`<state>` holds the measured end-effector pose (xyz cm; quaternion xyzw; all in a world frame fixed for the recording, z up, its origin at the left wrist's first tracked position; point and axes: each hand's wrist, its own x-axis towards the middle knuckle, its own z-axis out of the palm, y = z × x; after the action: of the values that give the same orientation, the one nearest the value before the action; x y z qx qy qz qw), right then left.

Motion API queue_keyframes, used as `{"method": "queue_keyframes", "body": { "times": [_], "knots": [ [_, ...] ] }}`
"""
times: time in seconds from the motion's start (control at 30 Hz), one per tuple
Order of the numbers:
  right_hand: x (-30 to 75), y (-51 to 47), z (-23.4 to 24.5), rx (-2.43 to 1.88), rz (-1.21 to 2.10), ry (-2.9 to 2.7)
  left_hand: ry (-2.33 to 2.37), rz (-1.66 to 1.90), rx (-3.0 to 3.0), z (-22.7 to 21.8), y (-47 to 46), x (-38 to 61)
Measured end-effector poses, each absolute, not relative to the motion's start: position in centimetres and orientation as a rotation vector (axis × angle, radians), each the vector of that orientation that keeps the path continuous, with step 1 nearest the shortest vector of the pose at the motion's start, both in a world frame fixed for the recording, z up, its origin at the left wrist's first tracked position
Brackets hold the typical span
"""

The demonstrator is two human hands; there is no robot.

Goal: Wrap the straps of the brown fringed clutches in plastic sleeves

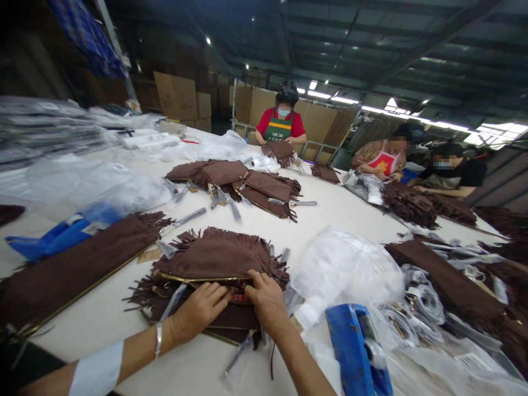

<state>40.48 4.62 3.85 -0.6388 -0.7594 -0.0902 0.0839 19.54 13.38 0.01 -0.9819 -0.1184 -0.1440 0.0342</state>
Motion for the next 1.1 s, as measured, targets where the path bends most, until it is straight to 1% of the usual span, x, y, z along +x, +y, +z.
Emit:
{"method": "queue_keyframes", "body": {
  "times": [0.1,0.2,0.3,0.4,0.6,0.77,0.97,1.1],
  "knots": [
    [40.4,5.0,3.7,-1.993,-0.197,-2.282,-0.390,-0.413,-3.030,0.1,13.5,19.5],
    [40.0,4.8,3.8,-2.110,-0.231,-2.281,-0.402,-0.359,-3.057,0.4,13.6,19.7],
    [40.0,4.5,3.7,-2.259,-0.219,-2.158,-0.435,-0.346,-3.083,0.6,13.8,20.1],
    [40.4,4.5,3.4,-2.354,-0.124,-2.014,-0.582,-0.339,-3.142,1.3,14.1,20.8],
    [40.8,5.1,3.4,-2.375,0.026,-1.919,-0.972,-0.196,-3.254,3.3,15.0,23.7],
    [40.8,5.2,3.3,-2.297,0.078,-1.865,-1.186,-0.197,-3.401,3.1,15.4,25.8],
    [40.2,4.3,3.2,-2.252,-0.005,-1.800,-1.212,-0.393,-3.603,1.2,16.2,26.5],
    [40.1,4.0,3.2,-2.254,-0.198,-1.831,-1.218,-0.532,-3.697,-0.3,17.1,27.5]
  ]
}}
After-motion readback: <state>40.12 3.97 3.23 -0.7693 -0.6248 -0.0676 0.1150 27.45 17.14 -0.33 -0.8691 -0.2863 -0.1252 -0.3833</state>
